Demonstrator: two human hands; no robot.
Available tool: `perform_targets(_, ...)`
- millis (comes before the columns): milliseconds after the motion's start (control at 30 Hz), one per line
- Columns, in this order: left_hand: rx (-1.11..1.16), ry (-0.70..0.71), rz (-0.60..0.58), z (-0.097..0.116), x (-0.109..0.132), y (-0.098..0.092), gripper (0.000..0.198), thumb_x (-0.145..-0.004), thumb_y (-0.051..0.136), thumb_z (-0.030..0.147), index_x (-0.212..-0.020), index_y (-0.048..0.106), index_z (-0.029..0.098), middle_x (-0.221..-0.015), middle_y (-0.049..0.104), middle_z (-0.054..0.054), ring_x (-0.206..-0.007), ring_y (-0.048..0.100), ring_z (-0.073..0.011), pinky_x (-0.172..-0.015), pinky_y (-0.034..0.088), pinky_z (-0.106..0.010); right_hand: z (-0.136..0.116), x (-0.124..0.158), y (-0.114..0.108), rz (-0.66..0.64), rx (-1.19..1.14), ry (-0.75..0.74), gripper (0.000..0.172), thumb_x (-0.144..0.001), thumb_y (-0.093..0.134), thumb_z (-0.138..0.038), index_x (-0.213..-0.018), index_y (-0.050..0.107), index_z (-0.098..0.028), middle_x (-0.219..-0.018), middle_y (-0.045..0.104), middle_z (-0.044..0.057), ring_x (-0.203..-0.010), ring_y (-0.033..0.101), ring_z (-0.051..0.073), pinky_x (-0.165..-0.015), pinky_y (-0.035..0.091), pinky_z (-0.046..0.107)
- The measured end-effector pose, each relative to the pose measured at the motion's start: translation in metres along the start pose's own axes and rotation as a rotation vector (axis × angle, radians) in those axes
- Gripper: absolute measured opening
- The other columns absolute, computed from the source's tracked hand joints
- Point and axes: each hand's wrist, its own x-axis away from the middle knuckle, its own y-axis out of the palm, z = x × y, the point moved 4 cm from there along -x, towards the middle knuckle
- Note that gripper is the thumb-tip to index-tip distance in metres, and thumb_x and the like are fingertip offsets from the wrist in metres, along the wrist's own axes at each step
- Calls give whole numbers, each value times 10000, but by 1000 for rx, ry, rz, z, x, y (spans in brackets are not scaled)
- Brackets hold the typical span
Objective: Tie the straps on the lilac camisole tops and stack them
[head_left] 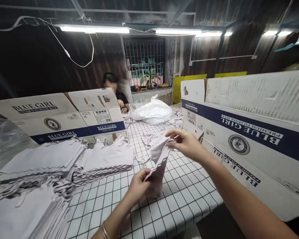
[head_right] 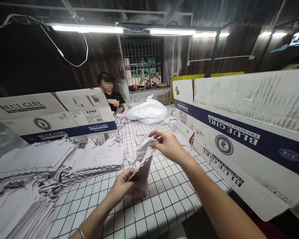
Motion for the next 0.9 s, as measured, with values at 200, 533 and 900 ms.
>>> perform_targets(200,62,-157,-100,-5,-23,-55,223,-670,524,159,-826,683,172,-795,702,-20,-734,654,-201,-638,522,-297,70,-4,-39,-41,339,217,99,-700,720,-277,-714,692,-184,-672,637,19,-609,577,149,-586,436,283)
perform_targets(533,-435,329,18,21,-10,-64,267,-793,452,107,-849,694,205,-865,687,-32,-865,590,-189,-801,456,-333,127,67,-37,264,429,241,232,-794,614,-422,-726,626,-200,-854,592,35,-706,522,163,-678,411,308)
perform_targets(900,-784,-180,17,-50,63,6,445,-847,537,569,-1078,556,189,-1053,571,-100,-994,518,-292,-806,418,-414,180,141,13,-39,623,222,104,-805,662,-364,-814,679,-263,-983,595,52,-985,515,265,-926,357,438)
